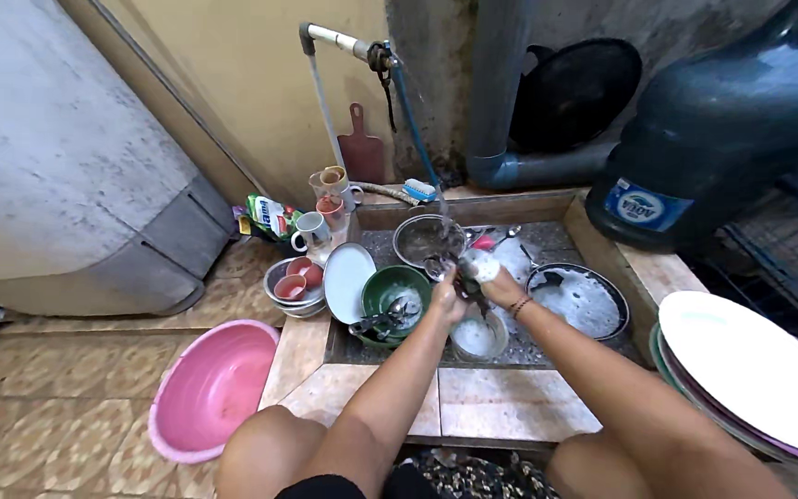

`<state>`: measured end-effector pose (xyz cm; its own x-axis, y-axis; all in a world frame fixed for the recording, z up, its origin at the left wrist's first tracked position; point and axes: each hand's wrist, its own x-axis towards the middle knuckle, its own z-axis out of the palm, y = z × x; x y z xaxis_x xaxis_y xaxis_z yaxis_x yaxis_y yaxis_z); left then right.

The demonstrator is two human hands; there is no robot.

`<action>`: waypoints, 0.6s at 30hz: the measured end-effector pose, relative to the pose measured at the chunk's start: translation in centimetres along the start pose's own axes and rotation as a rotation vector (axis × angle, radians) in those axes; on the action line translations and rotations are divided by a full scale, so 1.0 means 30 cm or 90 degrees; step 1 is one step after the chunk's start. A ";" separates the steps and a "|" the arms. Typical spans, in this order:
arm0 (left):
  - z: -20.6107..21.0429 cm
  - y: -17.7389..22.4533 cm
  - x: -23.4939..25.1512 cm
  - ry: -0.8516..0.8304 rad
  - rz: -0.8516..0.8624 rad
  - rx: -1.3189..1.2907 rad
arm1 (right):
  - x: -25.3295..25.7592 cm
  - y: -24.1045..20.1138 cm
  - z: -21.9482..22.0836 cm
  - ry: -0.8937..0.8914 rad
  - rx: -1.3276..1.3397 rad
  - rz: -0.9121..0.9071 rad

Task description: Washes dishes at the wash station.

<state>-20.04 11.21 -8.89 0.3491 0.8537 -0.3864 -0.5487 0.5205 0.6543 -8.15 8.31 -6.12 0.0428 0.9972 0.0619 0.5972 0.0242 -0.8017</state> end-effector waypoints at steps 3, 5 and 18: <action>0.023 0.021 0.015 -0.015 0.015 -0.057 | -0.020 -0.001 0.066 -0.036 -0.057 -0.026; 0.019 0.038 0.010 0.056 0.000 0.009 | -0.025 -0.019 0.061 -0.084 -0.052 -0.019; -0.244 0.327 -0.030 0.034 -0.211 1.337 | -0.058 0.119 0.103 -0.584 -0.405 -0.008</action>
<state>-31.28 15.67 -6.88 0.1934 0.7761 -0.6002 0.9810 -0.1430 0.1312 -8.58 6.87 -10.92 -0.4171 0.6780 -0.6053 0.9059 0.2562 -0.3372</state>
